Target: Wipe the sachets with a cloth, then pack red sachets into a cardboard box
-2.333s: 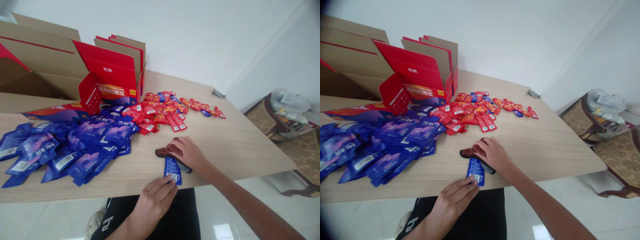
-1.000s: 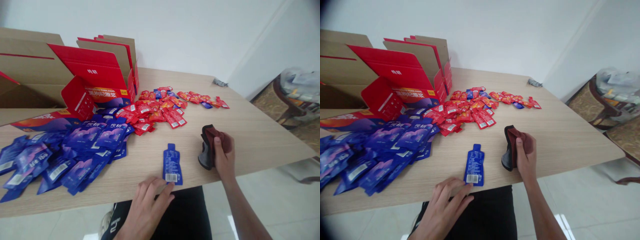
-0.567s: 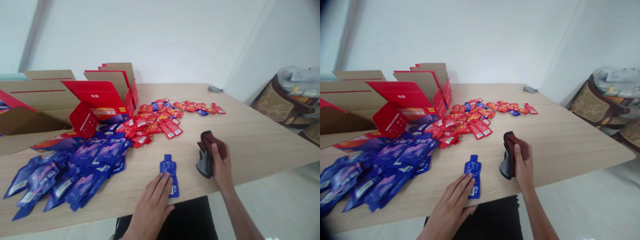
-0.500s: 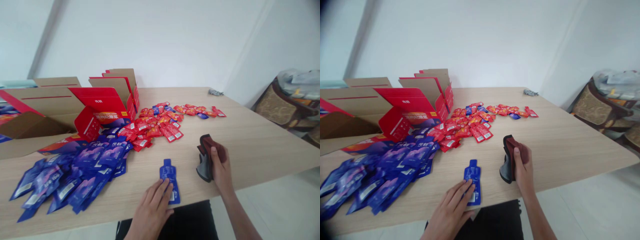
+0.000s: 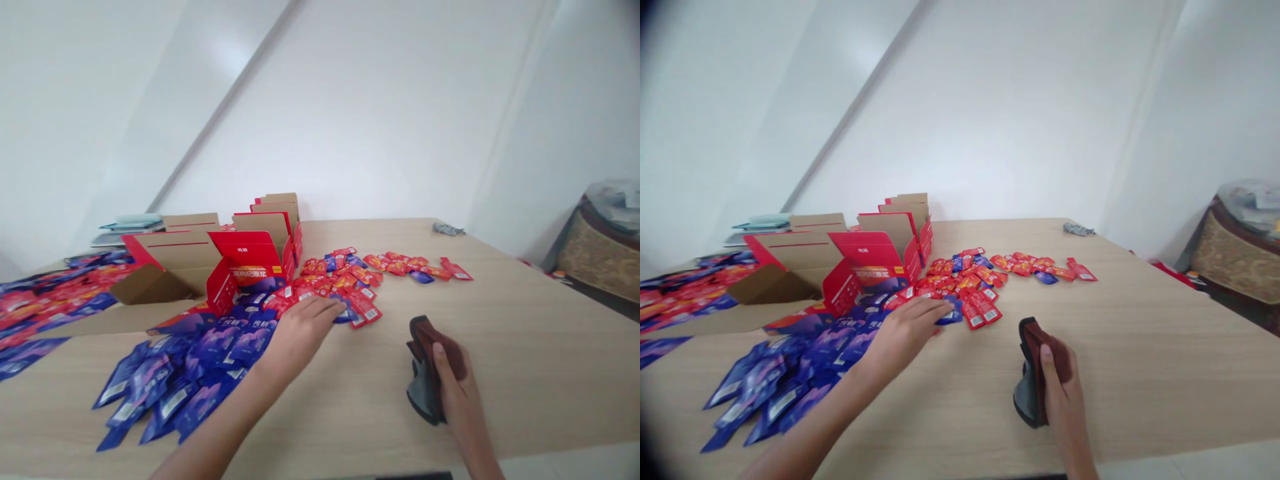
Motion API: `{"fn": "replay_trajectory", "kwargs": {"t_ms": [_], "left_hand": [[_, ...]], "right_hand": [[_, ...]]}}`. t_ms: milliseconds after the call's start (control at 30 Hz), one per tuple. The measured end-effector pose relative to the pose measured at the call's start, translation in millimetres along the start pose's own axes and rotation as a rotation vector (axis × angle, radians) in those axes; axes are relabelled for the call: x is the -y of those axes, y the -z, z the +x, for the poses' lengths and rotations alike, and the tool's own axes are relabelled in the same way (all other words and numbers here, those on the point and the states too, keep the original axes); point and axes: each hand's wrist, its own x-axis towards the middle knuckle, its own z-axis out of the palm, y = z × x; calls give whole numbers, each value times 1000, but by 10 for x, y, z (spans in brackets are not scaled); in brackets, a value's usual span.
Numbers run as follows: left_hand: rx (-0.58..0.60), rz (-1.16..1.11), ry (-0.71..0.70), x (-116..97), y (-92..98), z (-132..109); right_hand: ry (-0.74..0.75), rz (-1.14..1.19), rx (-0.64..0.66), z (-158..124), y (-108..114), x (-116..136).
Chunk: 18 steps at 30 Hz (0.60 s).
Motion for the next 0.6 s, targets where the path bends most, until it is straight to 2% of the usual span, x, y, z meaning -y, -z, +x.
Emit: {"fn": "replay_trajectory", "kwargs": {"t_ms": [33,100,200,300,400,500,600], "left_hand": [[76,49,27,103,-67,168],[126,77,28,240,-252,436],[170,103,59,268,-595,614],[244,116,104,179,-928,545],[330,115,140,99,-1164,375],[390,97,154,66,-1267,262],[408,79,161,42,-1267,245]], "right_hand": [[-15,-12,1,4,0,-2],[-48,-25,8,12,-2,-7],[-63,-19,26,14,-6,-11],[-66,-32,56,4,-9,-7],[-87,-39,91,-3,-10,2],[-51,-28,95,1,-9,2],[-13,-35,88,6,-11,-12]]}}
